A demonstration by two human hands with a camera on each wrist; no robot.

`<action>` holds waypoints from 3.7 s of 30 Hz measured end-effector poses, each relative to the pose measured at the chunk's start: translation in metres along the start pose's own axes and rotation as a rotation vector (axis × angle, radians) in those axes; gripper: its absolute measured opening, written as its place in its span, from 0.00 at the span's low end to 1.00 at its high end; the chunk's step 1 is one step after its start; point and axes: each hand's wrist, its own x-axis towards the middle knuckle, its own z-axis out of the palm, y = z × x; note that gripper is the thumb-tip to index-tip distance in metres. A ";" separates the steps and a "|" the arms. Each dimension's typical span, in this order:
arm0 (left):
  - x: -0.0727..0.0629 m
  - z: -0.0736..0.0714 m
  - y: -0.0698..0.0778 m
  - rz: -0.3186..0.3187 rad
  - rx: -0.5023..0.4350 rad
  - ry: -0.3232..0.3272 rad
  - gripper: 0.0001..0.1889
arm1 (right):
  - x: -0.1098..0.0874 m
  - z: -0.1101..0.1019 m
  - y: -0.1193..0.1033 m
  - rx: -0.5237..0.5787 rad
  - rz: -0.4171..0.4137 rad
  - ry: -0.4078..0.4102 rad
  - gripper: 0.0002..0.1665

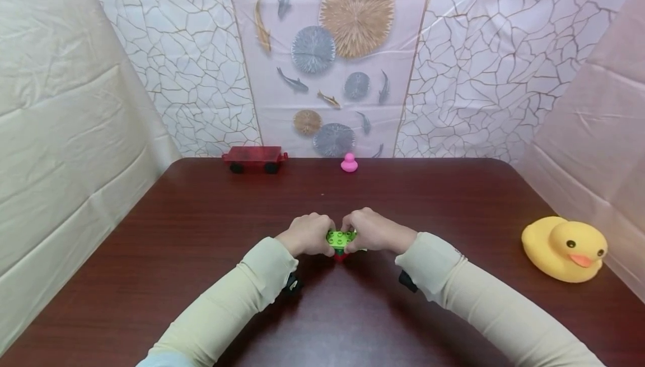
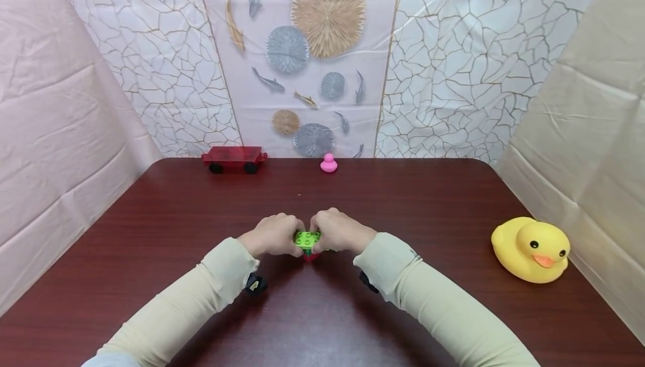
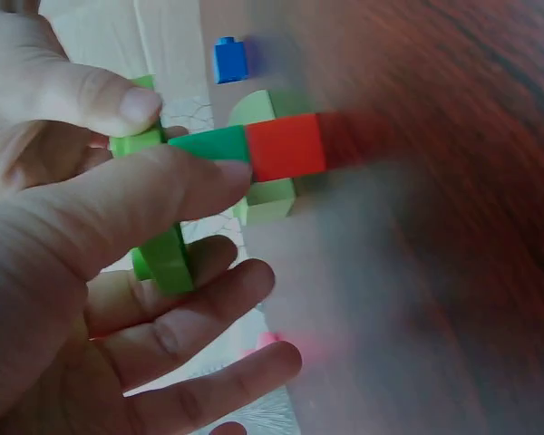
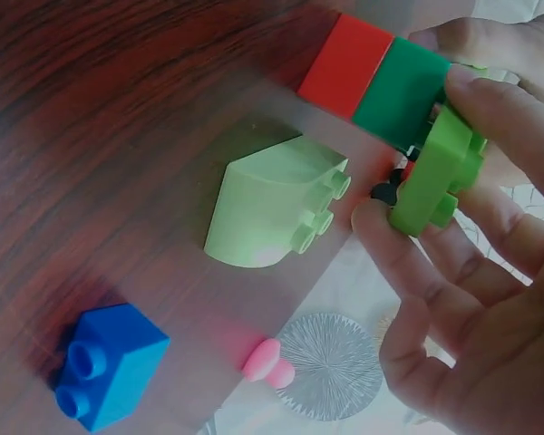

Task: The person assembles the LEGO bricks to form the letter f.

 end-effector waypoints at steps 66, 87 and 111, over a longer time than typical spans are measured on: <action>0.003 0.000 0.011 0.002 -0.100 -0.042 0.19 | -0.006 -0.003 0.005 0.009 -0.060 -0.012 0.13; 0.003 0.002 0.011 0.019 -0.106 -0.004 0.13 | -0.003 -0.002 0.000 -0.034 -0.090 -0.005 0.08; -0.001 -0.007 0.009 0.037 -0.142 -0.050 0.11 | -0.001 -0.001 -0.002 -0.022 -0.005 -0.026 0.11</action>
